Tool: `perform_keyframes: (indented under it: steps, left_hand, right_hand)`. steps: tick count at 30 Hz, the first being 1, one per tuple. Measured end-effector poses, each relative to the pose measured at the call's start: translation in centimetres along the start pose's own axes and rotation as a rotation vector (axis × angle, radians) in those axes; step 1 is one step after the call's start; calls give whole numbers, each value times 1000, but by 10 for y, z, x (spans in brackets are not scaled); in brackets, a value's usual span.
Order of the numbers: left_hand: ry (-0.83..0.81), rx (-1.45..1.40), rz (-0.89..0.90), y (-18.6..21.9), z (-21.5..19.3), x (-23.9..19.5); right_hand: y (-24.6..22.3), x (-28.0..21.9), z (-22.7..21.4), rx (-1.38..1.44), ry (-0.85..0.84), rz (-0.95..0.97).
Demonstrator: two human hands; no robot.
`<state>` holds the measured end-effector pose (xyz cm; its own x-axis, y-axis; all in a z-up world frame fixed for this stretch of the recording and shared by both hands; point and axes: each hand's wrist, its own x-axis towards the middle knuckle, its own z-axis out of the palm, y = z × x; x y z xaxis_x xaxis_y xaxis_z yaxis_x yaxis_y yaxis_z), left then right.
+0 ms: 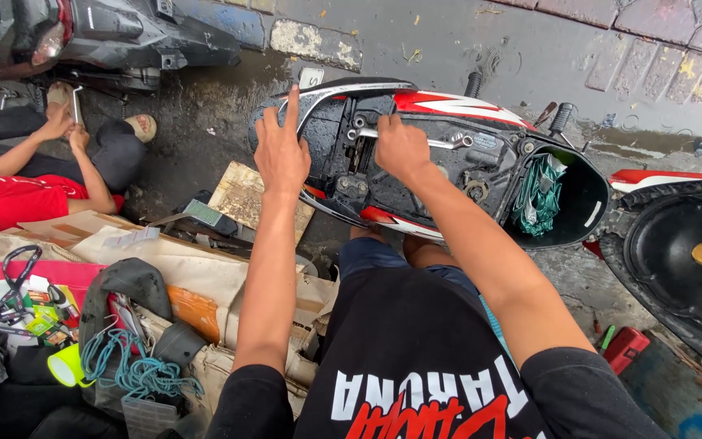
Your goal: The person uses a wrench to loosen and remove bolts from the rear section of a motorcycle. They detach a black plastic cover and continue to work on the exposed internal components of the bike's rear assembly.
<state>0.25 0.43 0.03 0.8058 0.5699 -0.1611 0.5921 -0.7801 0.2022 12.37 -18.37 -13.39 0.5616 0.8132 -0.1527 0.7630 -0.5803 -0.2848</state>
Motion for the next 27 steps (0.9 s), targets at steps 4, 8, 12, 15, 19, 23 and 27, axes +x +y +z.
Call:
perform_keyframes:
  steps: [4,8,12,15,19,23,27]
  left_hand:
    - [-9,-5,-6,1,-2,-1]
    - [-7,-8,10,1,-2,0]
    - [0,-6,6,-1,-1,0]
    - [2,0,9,-1,0,0]
    - [-3,3,13,-1,0,-2]
    - [10,-3,4,2,-5,0]
    - [9,18,0,2,-2,-3]
  right_hand:
    - [11,7,19,-14,-56,14]
    - [1,8,-38,33,-165,51]
    - [-8,6,-60,59,-127,-3]
    - [1,9,-18,30,-89,-20]
    - [8,9,-10,45,-114,-9]
    - [-5,8,-67,54,-182,-2]
    - [0,8,-20,2,-100,-27]
